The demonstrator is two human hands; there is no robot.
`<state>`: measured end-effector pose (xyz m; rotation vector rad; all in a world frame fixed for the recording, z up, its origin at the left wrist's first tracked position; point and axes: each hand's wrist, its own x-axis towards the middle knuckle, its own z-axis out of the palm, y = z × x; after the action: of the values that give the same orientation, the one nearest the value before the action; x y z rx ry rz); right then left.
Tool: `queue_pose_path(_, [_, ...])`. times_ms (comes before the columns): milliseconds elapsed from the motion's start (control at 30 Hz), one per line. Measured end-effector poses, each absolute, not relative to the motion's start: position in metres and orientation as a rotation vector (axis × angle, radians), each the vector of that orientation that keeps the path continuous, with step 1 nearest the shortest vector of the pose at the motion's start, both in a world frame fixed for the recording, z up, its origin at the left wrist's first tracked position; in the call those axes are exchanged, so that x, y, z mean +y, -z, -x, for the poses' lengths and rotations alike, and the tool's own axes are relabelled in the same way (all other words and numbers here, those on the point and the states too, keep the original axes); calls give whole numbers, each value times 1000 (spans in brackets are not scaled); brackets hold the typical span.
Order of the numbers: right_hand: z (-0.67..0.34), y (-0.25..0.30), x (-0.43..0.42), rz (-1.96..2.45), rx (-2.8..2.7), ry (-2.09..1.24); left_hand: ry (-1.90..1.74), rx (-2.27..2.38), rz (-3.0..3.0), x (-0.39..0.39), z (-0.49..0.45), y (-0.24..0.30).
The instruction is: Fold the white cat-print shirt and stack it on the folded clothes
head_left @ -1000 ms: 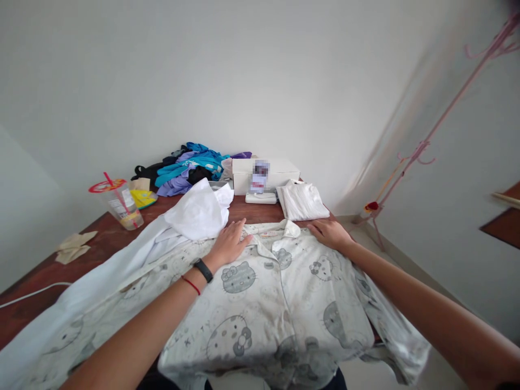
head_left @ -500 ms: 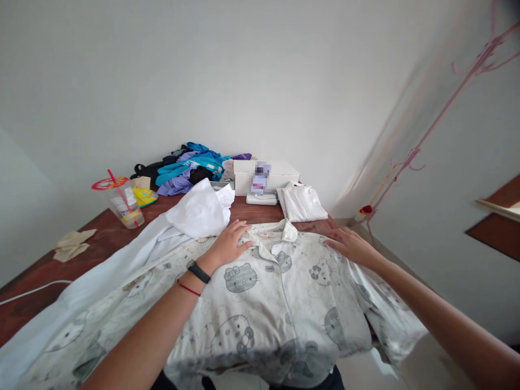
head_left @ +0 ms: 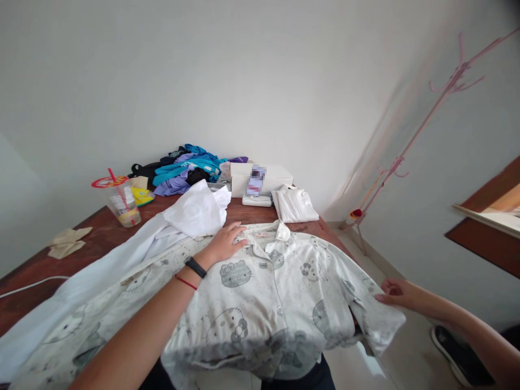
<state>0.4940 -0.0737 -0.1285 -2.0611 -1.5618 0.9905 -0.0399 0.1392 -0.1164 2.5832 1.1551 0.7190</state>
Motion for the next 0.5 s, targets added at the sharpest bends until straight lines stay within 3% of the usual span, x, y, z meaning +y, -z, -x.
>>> queue_pose_path(300, [-508,125,-91,2011,-1532,-1205,-730,1141,-2574,141,41,119])
queue_pose_path(500, [-511,131,-96,2042,-1627,-1067,-774,1135,-2514,140,41,119])
